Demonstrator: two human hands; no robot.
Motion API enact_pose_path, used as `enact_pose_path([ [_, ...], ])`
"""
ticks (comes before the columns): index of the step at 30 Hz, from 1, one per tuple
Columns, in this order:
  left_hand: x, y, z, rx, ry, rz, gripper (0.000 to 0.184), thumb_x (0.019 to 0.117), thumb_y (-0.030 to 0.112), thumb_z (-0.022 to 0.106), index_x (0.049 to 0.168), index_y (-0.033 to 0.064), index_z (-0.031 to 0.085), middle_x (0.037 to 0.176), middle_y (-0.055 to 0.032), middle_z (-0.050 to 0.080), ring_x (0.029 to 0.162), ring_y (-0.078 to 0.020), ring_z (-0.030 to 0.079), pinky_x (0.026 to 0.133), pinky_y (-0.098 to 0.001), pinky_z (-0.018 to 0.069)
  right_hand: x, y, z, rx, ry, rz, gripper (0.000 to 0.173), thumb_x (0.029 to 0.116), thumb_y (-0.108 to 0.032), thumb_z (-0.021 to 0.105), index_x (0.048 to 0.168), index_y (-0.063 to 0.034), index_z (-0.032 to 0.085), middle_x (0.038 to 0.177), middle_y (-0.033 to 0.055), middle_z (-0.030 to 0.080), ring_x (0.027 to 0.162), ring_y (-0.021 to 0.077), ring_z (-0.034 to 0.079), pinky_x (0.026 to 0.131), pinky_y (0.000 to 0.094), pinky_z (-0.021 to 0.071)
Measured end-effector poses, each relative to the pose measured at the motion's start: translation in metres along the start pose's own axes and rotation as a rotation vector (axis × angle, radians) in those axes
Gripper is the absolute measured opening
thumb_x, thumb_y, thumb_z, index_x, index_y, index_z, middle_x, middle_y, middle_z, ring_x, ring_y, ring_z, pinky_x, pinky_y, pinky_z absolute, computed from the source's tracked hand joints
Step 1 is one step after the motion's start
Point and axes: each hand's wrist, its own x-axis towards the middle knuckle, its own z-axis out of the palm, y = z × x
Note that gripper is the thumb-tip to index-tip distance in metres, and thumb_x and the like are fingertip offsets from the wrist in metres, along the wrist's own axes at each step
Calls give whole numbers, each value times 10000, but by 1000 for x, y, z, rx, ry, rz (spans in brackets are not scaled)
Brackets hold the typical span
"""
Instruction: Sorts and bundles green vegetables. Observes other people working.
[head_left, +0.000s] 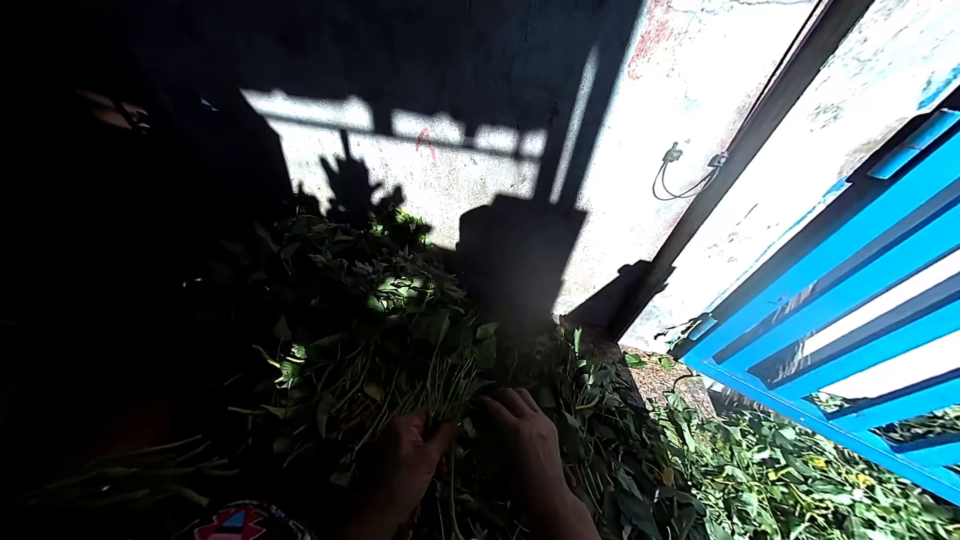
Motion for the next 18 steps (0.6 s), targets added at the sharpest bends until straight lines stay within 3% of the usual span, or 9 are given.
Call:
enact_pose_path([
  [7,-1,-1,-5,-7,-185,-23,119,917,134,753,908,39,682,707,-40,658,530,-125,600,509,-265,538,-2,-1,5,-22,-51,-16,203,952,-273,579,851,-154,709,845,2,677,838,173,682,670,354,572],
  [10,-2,-2,-8,103,-288,-50,104,938,156,722,906,63,687,708,-16,659,555,-111,607,540,-272,539,-5,2,7,334,155,318,208,947,-182,517,871,-67,673,757,1,633,700,109,635,629,315,550],
  [12,-4,-2,-8,81,-282,-78,116,936,164,728,899,65,681,700,-16,645,554,-119,598,542,-278,537,-2,13,-5,354,228,539,229,986,-195,504,932,-66,685,731,1,636,644,106,627,608,326,551],
  [13,-5,-1,-8,18,-252,-93,113,937,148,730,895,58,677,694,-22,641,541,-123,594,532,-275,540,-3,20,-14,225,133,595,246,991,-221,509,917,-67,685,735,26,643,668,145,640,631,364,550],
  [14,-5,1,-8,-49,-210,-108,106,936,126,727,888,50,671,682,-29,636,524,-125,590,519,-273,544,-4,24,-26,46,-80,637,273,996,-253,533,916,-55,703,811,85,684,785,224,683,711,435,557],
  [15,-5,3,-7,-109,-163,-120,110,937,108,728,885,35,664,668,-42,633,505,-131,588,501,-274,547,-4,24,-37,-123,-375,688,321,1011,-332,550,994,-73,740,1017,127,718,1030,290,683,856,495,545],
  [16,-4,5,-7,-159,-122,-131,119,940,100,729,883,21,661,655,-57,629,491,-139,584,487,-278,548,-5,23,-38,-230,-586,710,357,987,-399,573,1071,-108,761,1208,147,669,1218,341,589,940,538,500],
  [17,-2,6,-6,-192,-92,-140,122,945,98,725,890,10,663,649,-68,628,491,-147,588,486,-285,551,-11,21,-36,-260,-669,687,372,967,-429,593,1116,-136,767,1300,161,621,1292,371,523,971,556,468],
  [18,0,6,-4,-210,-69,-148,126,953,100,717,895,3,662,643,-73,629,494,-154,597,491,-293,559,-20,19,-33,-202,-648,625,378,963,-448,599,1106,-147,778,1277,156,632,1272,366,536,969,544,472],
])
